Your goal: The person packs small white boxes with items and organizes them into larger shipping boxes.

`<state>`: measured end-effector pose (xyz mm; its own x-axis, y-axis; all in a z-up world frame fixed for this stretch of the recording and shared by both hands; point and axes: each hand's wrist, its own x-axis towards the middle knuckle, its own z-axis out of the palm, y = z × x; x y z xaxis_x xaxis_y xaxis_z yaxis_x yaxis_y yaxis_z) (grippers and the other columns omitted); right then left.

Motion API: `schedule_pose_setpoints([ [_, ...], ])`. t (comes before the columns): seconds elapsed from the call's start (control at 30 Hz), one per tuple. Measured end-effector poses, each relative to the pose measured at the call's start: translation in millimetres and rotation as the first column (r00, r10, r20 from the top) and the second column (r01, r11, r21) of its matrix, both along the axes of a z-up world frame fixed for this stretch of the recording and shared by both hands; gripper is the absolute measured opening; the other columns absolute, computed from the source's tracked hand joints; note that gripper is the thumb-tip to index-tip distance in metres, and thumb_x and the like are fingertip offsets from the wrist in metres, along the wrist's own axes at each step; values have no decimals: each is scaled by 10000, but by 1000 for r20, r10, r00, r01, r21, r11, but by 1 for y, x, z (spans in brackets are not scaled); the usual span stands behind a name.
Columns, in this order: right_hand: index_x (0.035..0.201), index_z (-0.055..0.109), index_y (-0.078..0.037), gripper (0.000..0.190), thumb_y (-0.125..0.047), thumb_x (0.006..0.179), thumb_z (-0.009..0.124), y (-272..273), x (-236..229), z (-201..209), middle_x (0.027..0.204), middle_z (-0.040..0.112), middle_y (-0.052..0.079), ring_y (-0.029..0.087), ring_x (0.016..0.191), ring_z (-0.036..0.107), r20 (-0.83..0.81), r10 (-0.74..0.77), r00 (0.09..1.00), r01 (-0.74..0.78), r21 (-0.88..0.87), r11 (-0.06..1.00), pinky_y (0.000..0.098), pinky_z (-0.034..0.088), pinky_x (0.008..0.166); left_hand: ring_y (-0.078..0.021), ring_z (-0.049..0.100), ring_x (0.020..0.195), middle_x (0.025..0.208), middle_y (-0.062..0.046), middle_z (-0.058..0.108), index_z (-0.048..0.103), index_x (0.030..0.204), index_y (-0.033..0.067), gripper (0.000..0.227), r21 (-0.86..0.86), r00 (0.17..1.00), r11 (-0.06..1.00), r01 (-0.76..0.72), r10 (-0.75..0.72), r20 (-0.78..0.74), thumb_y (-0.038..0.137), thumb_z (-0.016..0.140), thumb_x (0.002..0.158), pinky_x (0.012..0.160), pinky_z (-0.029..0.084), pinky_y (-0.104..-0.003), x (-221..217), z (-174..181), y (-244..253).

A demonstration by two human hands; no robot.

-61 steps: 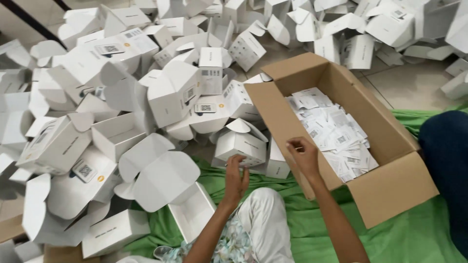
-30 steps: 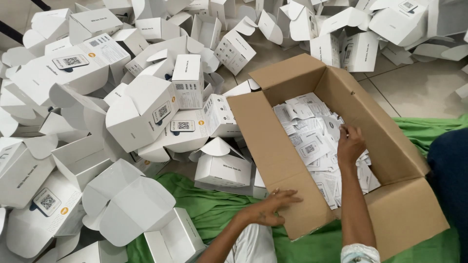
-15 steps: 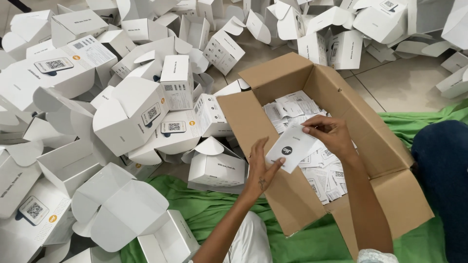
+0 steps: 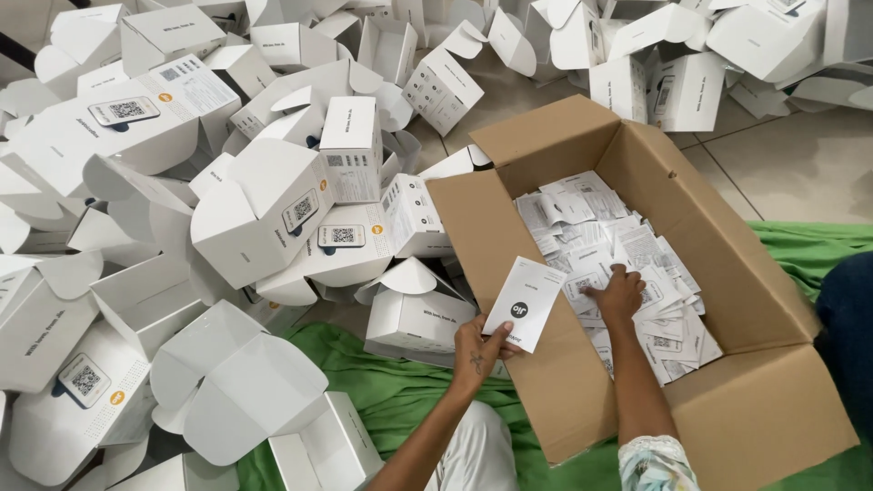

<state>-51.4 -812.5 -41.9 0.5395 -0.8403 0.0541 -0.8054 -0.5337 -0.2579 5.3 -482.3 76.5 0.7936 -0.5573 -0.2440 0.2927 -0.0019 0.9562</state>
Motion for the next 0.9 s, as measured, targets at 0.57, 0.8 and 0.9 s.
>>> schedule_pose_setpoints([
  [0.57,1155,731,19,122,-80,1084,731,10,-63,165,1043,703,109,226,938,641,797,191,573,44,-262,964,353,512,823,-181,769,665,816,-176,766,684,1041,-134,326,-32,999,999,7,-6,50,179,718,957,553,637,-278,1,-5,-1],
  [0.8,980,762,-8,207,-195,904,807,66,-44,164,813,690,3,72,737,581,784,-15,620,-584,475,658,228,472,674,-175,743,740,936,-138,738,619,1159,-81,280,-119,958,950,287,-287,16,92,695,953,625,608,-304,2,-20,8],
  [0.9,931,765,-14,199,-207,891,795,96,-28,170,790,712,11,77,722,602,706,98,702,-595,504,626,240,491,671,-172,659,823,980,-111,713,638,1211,-45,292,-34,909,931,363,-346,232,29,709,937,714,551,-337,2,-33,17],
])
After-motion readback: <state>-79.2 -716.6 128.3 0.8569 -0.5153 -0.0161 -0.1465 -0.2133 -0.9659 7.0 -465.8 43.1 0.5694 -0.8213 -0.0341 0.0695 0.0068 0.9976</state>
